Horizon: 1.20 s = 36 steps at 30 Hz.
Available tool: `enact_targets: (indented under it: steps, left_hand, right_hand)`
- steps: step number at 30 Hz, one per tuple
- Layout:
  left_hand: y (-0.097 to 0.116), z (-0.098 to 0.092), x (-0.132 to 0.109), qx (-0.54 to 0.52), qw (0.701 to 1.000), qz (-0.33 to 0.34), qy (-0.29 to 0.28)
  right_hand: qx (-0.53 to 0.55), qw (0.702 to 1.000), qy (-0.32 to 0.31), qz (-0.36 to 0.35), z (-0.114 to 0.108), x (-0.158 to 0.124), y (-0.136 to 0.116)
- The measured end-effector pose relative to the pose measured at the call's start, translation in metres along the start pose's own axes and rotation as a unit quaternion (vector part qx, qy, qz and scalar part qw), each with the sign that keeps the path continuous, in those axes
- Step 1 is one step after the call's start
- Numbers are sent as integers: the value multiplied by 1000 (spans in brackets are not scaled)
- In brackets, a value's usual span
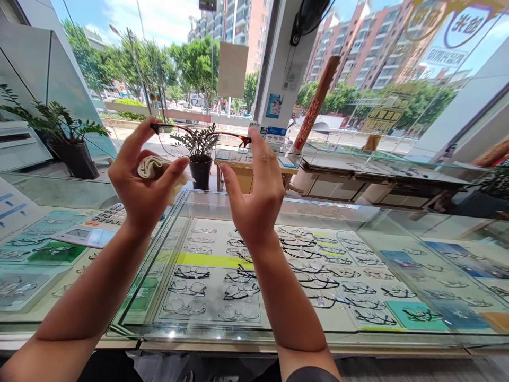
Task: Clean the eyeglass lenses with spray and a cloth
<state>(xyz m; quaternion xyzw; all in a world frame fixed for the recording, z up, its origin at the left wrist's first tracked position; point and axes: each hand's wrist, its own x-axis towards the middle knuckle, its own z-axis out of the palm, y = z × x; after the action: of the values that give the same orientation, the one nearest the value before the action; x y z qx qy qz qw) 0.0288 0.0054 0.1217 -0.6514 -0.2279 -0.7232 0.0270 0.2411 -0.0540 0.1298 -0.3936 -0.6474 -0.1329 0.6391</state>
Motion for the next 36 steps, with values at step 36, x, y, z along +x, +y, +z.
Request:
enact_targets:
  steps: [36]
  left_hand:
    - [18, 13, -19, 96, 989, 38, 103]
  right_hand:
    - [227, 958, -162, 57, 52, -1, 65]
